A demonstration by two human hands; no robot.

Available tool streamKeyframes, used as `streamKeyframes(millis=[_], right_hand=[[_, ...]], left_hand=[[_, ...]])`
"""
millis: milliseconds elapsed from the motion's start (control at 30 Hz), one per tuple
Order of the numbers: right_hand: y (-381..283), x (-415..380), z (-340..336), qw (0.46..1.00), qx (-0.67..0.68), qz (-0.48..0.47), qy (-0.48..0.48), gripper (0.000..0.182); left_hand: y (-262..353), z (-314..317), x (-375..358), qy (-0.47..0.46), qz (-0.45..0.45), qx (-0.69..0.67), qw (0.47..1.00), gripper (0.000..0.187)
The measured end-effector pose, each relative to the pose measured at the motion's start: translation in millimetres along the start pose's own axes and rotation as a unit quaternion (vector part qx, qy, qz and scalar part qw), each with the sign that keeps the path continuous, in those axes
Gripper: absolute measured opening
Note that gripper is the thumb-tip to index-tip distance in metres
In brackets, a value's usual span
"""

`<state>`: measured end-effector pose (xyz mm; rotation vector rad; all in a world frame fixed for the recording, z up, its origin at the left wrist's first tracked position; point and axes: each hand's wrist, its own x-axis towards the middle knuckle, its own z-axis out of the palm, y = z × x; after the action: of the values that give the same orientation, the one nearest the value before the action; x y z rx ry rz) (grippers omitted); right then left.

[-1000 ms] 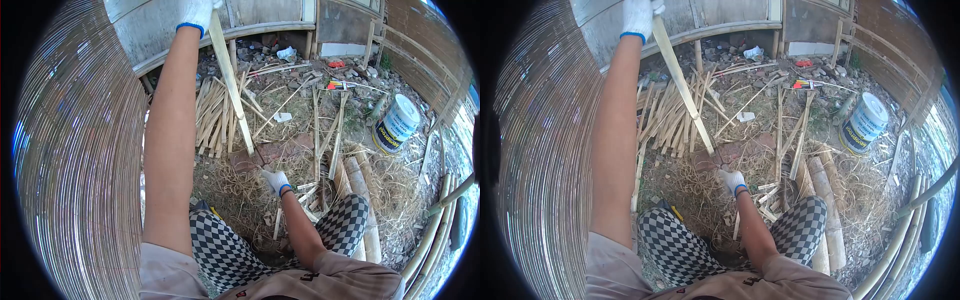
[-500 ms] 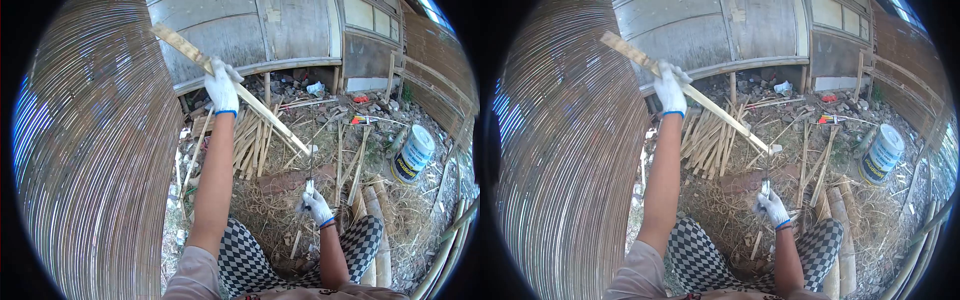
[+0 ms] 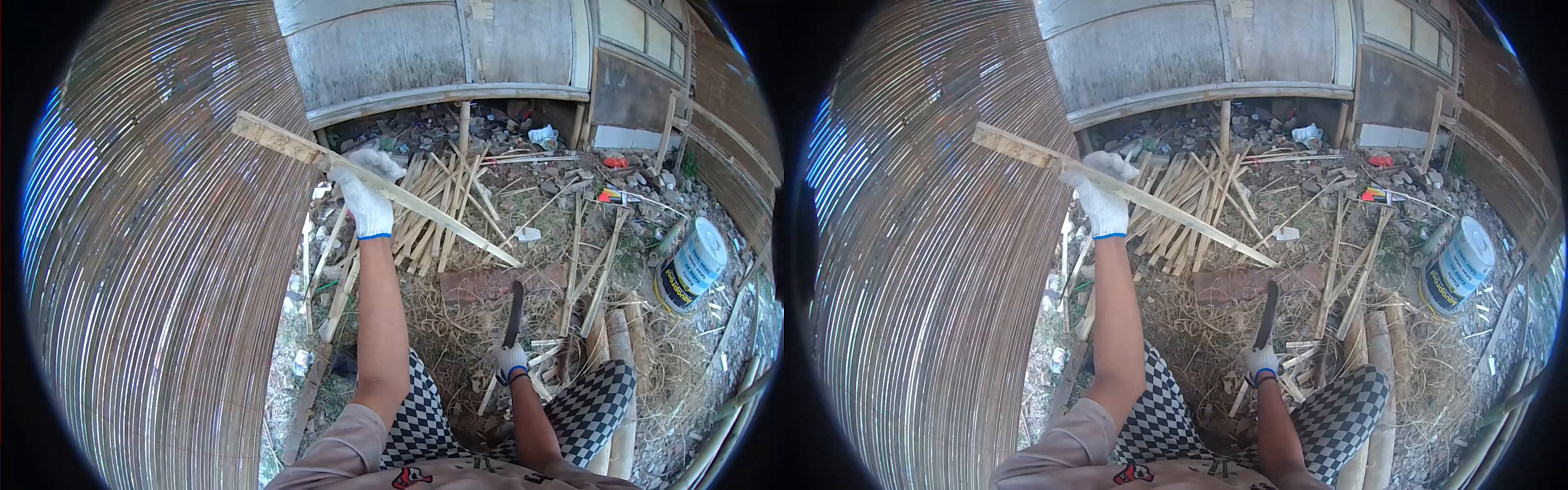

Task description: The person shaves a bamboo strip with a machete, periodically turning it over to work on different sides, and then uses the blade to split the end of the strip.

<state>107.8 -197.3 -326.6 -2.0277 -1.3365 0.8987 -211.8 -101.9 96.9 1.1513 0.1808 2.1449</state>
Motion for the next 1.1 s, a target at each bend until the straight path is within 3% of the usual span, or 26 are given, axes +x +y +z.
streamKeyframes(millis=[67, 100, 133, 167, 200, 233, 467, 533, 767, 1100], right_hand=[[-36, -25, -16, 0.994, -0.105, 0.033, -0.015, 0.056], [-45, -30, -18, 0.986, -0.156, 0.048, -0.02, 0.062], [-48, -29, -17, 0.992, -0.124, -0.01, 0.003, 0.071], [-51, -27, -17, 0.994, -0.103, -0.039, 0.024, 0.07], [-62, -28, -22, 0.993, -0.081, -0.069, 0.044, 0.07], [-69, -27, -24, 0.991, -0.059, -0.099, 0.063, 0.07], [-59, -14, -21, 0.993, -0.015, -0.109, 0.047, 0.061], [-56, -10, -18, 0.992, 0.027, -0.12, 0.024, 0.053], [-55, -14, -19, 0.994, 0.021, -0.106, -0.009, 0.055], [-73, -27, -27, 0.994, 0.001, -0.1, -0.031, 0.056]], left_hand=[[-4, 9, -2, 0.032, -0.001, -0.021, 0.999, 0.092], [-4, -1, -1, -0.031, -0.013, -0.061, 0.998, 0.094], [-5, -15, 1, -0.093, -0.025, -0.101, 0.99, 0.095], [-7, -28, 3, -0.155, -0.036, -0.14, 0.977, 0.096], [-4, -18, -2, -0.075, -0.024, -0.121, 0.99, 0.099], [-5, -19, -2, -0.076, -0.025, -0.134, 0.988, 0.1], [-4, -32, -3, -0.134, -0.051, -0.21, 0.967, 0.112], [-3, -42, -1, -0.162, -0.047, -0.228, 0.959, 0.111], [-3, -63, 0, -0.246, -0.05, -0.289, 0.924, 0.097], [0, -67, -5, -0.241, -0.055, -0.3, 0.921, 0.09]])
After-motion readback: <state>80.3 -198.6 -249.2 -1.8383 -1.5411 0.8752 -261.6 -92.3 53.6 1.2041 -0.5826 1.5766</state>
